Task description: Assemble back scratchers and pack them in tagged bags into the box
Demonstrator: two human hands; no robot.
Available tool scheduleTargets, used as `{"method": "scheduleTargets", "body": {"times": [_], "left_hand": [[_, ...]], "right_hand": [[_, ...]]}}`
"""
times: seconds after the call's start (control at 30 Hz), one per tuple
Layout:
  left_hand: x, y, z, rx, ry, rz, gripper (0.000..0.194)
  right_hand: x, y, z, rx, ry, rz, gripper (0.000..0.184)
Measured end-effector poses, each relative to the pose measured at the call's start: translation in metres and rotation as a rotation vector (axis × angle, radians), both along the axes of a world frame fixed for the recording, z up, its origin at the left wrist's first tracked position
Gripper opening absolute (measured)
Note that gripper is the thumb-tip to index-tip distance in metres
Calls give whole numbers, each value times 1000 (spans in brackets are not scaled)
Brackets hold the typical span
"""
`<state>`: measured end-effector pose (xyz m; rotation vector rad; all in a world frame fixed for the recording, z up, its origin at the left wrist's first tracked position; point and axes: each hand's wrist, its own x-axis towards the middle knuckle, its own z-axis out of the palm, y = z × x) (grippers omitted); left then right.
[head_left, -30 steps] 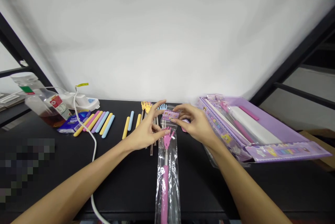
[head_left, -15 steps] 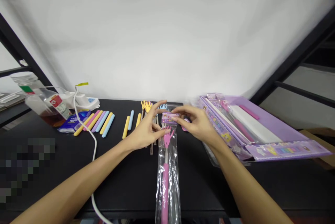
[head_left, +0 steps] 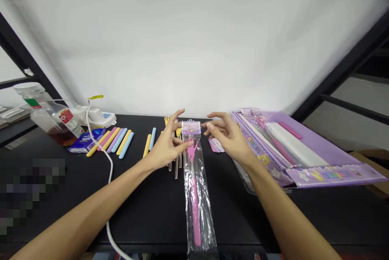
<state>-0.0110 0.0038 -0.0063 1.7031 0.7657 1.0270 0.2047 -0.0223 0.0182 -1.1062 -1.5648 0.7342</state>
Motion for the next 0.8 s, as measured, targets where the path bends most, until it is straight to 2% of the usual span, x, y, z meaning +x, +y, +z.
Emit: {"method": "scheduleTargets", "body": {"times": [0.07, 0.13, 0.23, 0.33, 0.43, 0.5, 0.6, 0.73, 0.8], "left_hand": [[1, 0, -1, 7, -8, -2, 94], [2, 0, -2, 18, -27, 21, 94], [3, 2, -3, 60, -76, 108, 91], [5, 8, -2, 117, -157, 220, 81], [6, 17, 6, 138, -196, 313, 72], [9, 23, 15, 114, -198, 313, 75], [21, 30, 30, 23, -189, 235, 80], [56, 37, 42, -145, -81, 161, 67], [81, 38, 42, -119, 28, 101, 51]], "right_hand": [[-2, 1, -1, -52, -43, -33, 39], [-1, 1, -1, -155, -117, -4, 36], [2, -4, 4, -370, -240, 184, 45], [2, -11, 9, -543, -303, 403, 41], [-2, -16, 13, -596, -237, 462, 38], [-2, -17, 18, -572, -173, 411, 38], [14, -20, 27, -479, -173, 215, 38], [67, -26, 42, -367, -178, -60, 38], [101, -28, 47, -303, -117, -256, 40]]}}
